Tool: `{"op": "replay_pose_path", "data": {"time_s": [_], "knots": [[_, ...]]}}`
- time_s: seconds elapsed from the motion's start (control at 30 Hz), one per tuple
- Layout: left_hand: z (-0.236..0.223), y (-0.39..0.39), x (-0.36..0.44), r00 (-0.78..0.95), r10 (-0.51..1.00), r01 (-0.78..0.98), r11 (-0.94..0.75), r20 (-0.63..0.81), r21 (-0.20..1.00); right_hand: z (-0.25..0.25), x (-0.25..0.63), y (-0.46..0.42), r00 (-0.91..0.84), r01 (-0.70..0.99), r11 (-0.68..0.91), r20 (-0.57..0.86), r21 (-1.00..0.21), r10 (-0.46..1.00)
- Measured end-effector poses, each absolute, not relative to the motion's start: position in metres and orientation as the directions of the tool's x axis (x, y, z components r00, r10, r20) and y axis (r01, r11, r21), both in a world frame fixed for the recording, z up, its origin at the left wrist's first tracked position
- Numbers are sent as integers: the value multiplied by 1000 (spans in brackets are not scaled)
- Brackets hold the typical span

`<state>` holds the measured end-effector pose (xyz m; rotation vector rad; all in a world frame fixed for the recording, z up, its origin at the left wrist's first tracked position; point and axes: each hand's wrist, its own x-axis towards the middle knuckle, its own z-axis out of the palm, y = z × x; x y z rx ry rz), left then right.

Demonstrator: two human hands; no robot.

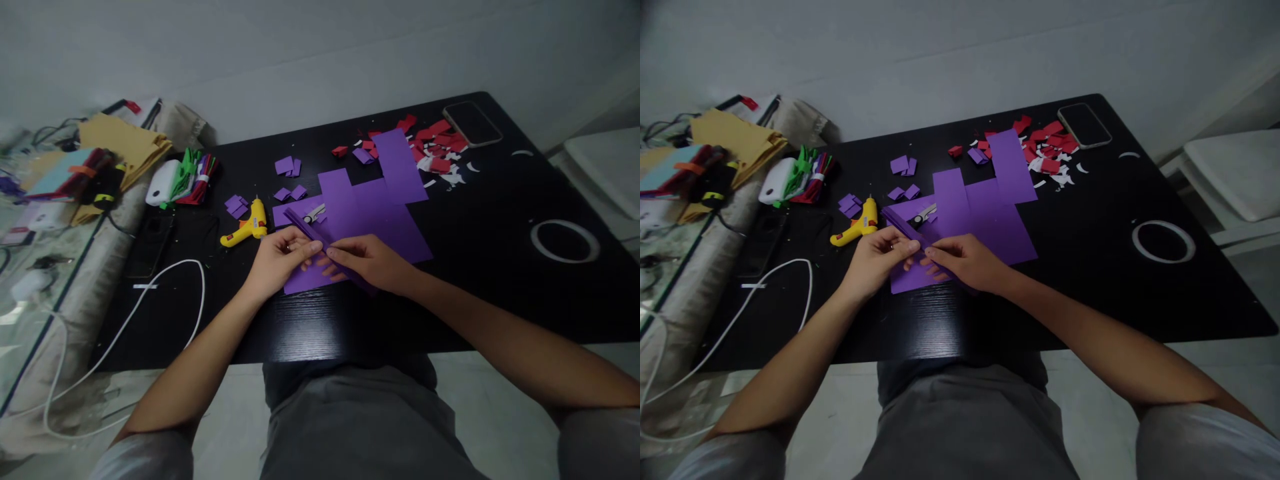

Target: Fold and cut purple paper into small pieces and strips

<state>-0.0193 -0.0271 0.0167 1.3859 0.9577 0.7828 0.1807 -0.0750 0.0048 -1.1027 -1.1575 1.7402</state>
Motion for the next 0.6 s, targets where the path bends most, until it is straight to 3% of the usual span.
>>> {"op": "replay_pose_path", "data": {"time_s": [0.23, 0.4, 0.6], "knots": [[15, -29, -19, 398, 916, 135, -7, -48, 991, 7, 182, -78, -195, 118, -41, -64, -992, 979], [17, -30, -18, 434, 899, 125, 5, -59, 992, 5, 180, -78, -205, 19, -104, -106, -994, 973], [19, -33, -16, 412, 911, 129, -52, -6, 990, 1, 180, -79, -248, 24, -164, -164, -986, 955]]}}
